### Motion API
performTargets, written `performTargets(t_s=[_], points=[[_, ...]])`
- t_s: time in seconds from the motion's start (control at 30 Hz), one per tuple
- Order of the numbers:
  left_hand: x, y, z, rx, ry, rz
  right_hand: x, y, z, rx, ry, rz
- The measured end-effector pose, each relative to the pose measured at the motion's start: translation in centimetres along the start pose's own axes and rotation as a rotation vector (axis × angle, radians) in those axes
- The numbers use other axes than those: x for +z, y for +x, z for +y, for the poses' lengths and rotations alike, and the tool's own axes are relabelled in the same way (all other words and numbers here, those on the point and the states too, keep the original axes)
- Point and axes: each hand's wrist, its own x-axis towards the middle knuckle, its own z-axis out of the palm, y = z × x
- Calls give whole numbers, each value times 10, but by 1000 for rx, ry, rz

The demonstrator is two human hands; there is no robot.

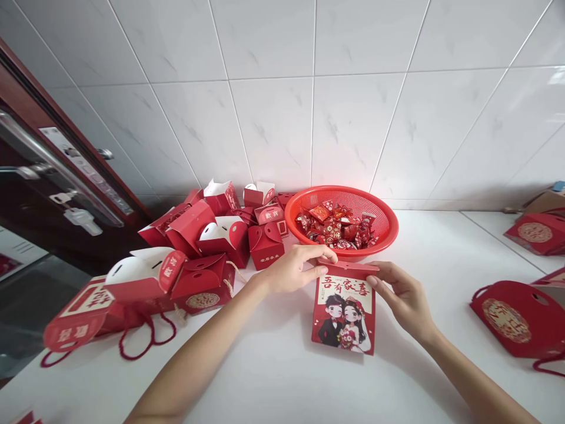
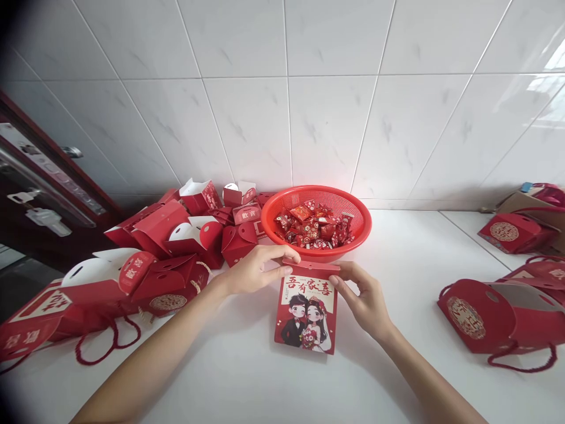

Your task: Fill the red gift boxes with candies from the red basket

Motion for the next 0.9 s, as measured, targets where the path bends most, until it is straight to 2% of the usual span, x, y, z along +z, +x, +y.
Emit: performTargets(t_s=[0.17,0.37,0.7,0.8,0.9], points=[[-1,-1,4,38,64,2,0,0,-1,-37,15,-24],[-3,-3,2,58,176,0,4,0,-3,-11,20,-20],[1,-3,-7,78,156,13,6,-1,-5,24,-70,30],[3,-3,-3,40,86,48,6,-3,-7,50,-48,27],[4,-2,-1,-68,28,73,6,-4,-11,42,-16,39]])
